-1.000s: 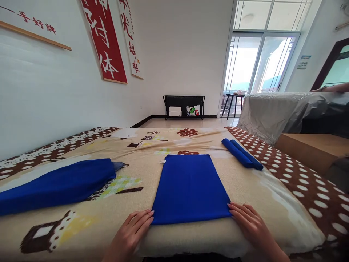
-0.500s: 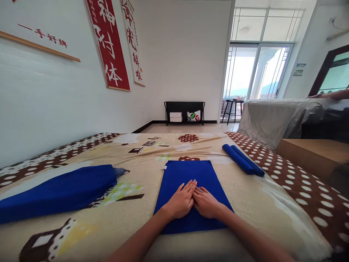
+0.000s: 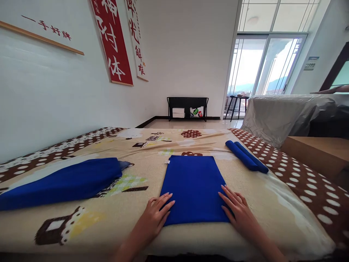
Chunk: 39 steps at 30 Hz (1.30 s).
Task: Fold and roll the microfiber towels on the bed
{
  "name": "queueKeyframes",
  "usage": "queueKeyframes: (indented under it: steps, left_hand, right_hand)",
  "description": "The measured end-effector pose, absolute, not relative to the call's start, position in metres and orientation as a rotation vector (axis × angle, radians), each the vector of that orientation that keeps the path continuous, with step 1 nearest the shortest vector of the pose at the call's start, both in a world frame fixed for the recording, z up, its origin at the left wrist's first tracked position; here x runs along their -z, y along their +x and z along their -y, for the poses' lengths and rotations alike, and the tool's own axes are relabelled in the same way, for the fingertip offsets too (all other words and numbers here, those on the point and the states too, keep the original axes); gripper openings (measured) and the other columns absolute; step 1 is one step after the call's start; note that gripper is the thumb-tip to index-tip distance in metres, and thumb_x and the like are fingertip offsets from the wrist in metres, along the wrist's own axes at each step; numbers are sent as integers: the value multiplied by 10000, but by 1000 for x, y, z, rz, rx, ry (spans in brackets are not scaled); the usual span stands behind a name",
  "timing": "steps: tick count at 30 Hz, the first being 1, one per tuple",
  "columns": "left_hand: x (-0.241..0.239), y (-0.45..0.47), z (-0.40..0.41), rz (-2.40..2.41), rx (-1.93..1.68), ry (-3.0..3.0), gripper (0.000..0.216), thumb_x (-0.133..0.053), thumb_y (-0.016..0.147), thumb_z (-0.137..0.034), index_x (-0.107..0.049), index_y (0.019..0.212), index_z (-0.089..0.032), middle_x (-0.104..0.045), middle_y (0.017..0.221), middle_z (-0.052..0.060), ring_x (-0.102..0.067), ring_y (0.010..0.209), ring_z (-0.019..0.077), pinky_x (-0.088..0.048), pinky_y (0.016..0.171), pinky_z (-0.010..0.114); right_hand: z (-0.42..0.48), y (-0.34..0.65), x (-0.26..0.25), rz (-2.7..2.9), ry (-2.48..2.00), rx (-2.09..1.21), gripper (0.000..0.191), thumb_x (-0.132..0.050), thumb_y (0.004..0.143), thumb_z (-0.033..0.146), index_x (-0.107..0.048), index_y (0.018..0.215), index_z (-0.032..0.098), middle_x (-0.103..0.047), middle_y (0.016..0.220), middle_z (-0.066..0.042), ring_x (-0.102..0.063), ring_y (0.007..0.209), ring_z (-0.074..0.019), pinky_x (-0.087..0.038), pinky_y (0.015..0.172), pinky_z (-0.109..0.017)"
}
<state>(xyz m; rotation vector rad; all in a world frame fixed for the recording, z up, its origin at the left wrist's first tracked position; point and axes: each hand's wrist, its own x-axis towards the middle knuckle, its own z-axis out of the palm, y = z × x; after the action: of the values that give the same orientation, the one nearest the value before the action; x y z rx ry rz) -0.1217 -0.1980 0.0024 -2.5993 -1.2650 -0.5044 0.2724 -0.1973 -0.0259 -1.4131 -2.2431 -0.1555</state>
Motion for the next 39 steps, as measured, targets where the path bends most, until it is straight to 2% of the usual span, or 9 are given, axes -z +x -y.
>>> queueKeyframes:
  steps: [5,9,14,18,24,27,30,34,39]
  left_hand:
    - [1,-145,225,1168,660,-2599,430,-566,920,-242,-558,1346,-300,-633,1345,44,-594,1223,221,-457,1028,366]
    - [5,-155,228,1148,879,-2600,370,-513,921,-133,-606,1247,-280,-688,1257,34,-618,1193,189,-477,993,343]
    - [-1,-160,224,1254,1002,-2581,203,-515,947,-183,-656,1056,-279,-722,1107,13,-644,1089,182,-485,936,335]
    - [-8,-151,224,1463,885,-2496,164,-496,942,-251,-655,976,-271,-684,1144,38,-598,1133,222,-460,924,370]
    - [-2,-116,214,1758,825,-2170,96,-494,827,-167,-562,807,-232,-635,1203,91,-535,1181,290,-363,955,488]
    - [0,-106,213,1817,864,-2067,106,-521,795,-139,-532,847,-230,-593,1261,122,-496,1216,319,-331,963,529]
    - [-2,-105,216,1796,880,-2074,165,-498,798,-88,-552,850,-236,-540,1358,110,-449,1286,320,-315,970,528]
    - [-5,-104,222,1721,889,-2130,216,-467,828,-69,-592,782,-238,-513,1439,65,-424,1345,319,-283,985,535]
    - [-8,-98,225,1672,882,-2111,154,-487,891,-188,-605,806,-241,-530,1447,67,-419,1372,328,-238,1033,574]
  right_hand:
    - [223,299,15,2369,-1248,-82,412,-533,961,386,-573,1369,344,-559,1424,-52,-518,1328,-254,-402,1107,-491]
    - [226,319,18,2311,-1235,-175,344,-506,969,332,-649,1281,307,-626,1343,-62,-564,1279,-249,-439,1077,-491]
    - [223,330,24,2185,-1233,-187,247,-502,968,316,-720,1084,296,-690,1217,-39,-619,1178,-220,-495,1017,-428]
    - [219,328,19,2139,-1315,-178,233,-485,967,364,-698,972,269,-674,1153,-60,-618,1105,-216,-513,948,-384]
    - [205,301,23,2026,-1557,87,159,-478,877,269,-572,757,224,-643,973,-67,-594,932,-229,-469,855,-402]
    - [203,289,30,1909,-1648,186,76,-503,829,250,-570,822,215,-630,1001,-87,-570,934,-260,-437,841,-435]
    - [209,284,34,1843,-1651,284,156,-511,835,242,-604,957,213,-608,1160,-108,-553,1056,-282,-421,878,-439]
    - [218,286,35,1869,-1548,419,157,-512,897,253,-668,916,249,-610,1219,-79,-554,1105,-268,-399,930,-439]
    - [227,288,32,1919,-1549,396,208,-496,929,290,-701,935,253,-635,1196,-77,-572,1077,-259,-412,877,-419]
